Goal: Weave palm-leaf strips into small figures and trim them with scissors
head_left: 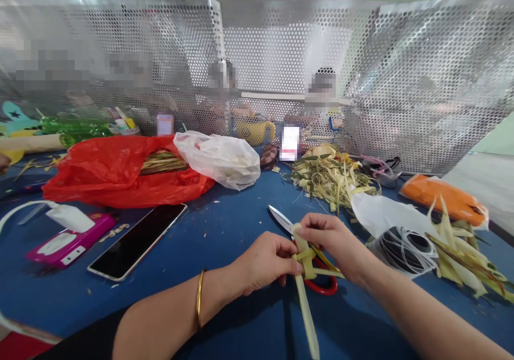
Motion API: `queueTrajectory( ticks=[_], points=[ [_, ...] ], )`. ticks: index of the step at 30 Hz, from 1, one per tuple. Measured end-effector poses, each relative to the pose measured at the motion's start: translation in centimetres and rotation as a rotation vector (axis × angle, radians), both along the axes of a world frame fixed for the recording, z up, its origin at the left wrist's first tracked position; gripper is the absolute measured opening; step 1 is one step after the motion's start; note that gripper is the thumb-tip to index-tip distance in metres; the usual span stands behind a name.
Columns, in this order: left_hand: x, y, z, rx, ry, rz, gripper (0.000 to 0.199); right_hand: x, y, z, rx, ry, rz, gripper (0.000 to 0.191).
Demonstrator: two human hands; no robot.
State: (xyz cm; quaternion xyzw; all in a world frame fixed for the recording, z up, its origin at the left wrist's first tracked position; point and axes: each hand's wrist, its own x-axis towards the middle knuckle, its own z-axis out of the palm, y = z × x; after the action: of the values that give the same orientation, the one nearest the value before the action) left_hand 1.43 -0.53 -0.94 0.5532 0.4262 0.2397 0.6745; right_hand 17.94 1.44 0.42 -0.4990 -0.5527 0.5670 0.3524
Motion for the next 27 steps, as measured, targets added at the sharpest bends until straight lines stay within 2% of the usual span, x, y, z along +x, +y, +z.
queueTrajectory(
  ticks=[3, 7, 13, 18, 20, 23, 25, 27],
  points=[
    [-0.1, 0.0, 0.1, -0.008, 0.001, -0.074, 0.016, -0.3, 0.1, 0.1, 0.018, 0.148, -0.171, 0.035],
    [-0.3, 0.0, 0.6, -0.018, -0.042, -0.085, 0.016, -0.2, 0.3, -0.1, -0.1, 0.272, -0.135, 0.032],
    [-0.1, -0.3, 1.2, -0.062, -0.062, -0.02, 0.019, -0.3, 0.2, -0.3, -0.273, 0.37, -0.159, 0.021],
    [-0.2, -0.3, 0.8, -0.023, -0.004, -0.019, 0.023, -1.0, -0.2, -0.4, -0.085, 0.447, -0.188, 0.025],
    [-0.4, 0.0, 0.8, 0.005, -0.005, 0.013, 0.022, -0.8, 0.0, -0.3, 0.019, 0.33, -0.166, 0.027],
    [-0.6, 0.7, 1.0, -0.024, -0.039, 0.186, 0.021, 0.3, 0.5, 0.2, 0.301, -0.058, -0.099, 0.023],
    [-0.8, 1.2, 1.1, -0.062, -0.074, 0.286, 0.019, 1.2, 0.8, 0.7, 0.516, -0.368, 0.076, 0.017],
    [-0.9, 1.5, 1.0, -0.077, -0.096, 0.311, 0.019, 1.8, 1.0, 1.1, 0.667, -0.593, 0.275, 0.014]
  ],
)
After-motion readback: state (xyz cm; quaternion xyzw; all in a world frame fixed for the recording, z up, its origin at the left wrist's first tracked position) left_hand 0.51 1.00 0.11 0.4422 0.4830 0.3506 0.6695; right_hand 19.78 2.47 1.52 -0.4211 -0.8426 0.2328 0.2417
